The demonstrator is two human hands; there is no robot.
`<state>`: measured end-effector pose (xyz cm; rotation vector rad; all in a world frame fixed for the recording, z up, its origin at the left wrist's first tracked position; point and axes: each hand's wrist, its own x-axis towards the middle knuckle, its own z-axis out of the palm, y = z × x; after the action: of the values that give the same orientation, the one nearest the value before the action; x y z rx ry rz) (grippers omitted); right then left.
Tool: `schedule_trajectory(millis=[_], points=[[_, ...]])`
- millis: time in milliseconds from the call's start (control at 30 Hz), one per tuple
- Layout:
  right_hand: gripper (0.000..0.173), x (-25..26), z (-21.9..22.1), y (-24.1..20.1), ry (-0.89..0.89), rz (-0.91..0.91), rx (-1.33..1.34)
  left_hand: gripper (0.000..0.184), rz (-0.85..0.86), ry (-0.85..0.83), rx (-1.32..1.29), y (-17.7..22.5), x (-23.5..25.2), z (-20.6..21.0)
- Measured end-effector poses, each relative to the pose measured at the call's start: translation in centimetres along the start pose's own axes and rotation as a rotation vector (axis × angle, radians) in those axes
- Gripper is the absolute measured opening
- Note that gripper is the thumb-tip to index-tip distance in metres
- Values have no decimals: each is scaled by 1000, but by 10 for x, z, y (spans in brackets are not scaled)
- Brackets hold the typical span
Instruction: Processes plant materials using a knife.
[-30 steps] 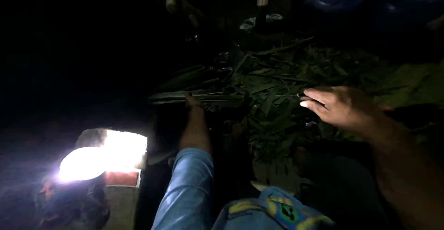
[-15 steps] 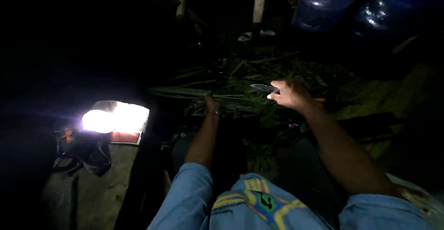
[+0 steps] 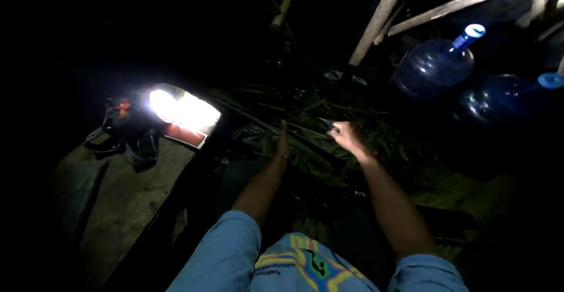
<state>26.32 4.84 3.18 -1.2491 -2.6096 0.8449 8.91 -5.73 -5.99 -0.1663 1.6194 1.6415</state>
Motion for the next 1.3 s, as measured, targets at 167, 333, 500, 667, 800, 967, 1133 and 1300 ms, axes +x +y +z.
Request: schedule_trajectory(millis=[167,333,500,667,800,967,1133,1300], points=[[17,-32,-62,42,268,136,154,90,-55,21,80,-13,-2,8],[15,-68,-82,49,280,146,150,74,36,-278,-197,8,-33,39],[17,-81,-97,57,324,97,187,40,64,-480,-409,56,-71,54],[15,-103,-114,82,471,40,431,23,36,-552,-382,70,-102,84],[25,-128,-129,106,603,108,295,25,69,-696,-296,74,-134,118],[17,-156,-126,123,864,333,762,24,552,-1032,84,80,-203,159],[36,-135,-108,137,748,435,543,30,877,-1240,499,114,-253,184],[28,-125,-107,98,745,313,615,33,1003,-1104,656,121,-174,173]])
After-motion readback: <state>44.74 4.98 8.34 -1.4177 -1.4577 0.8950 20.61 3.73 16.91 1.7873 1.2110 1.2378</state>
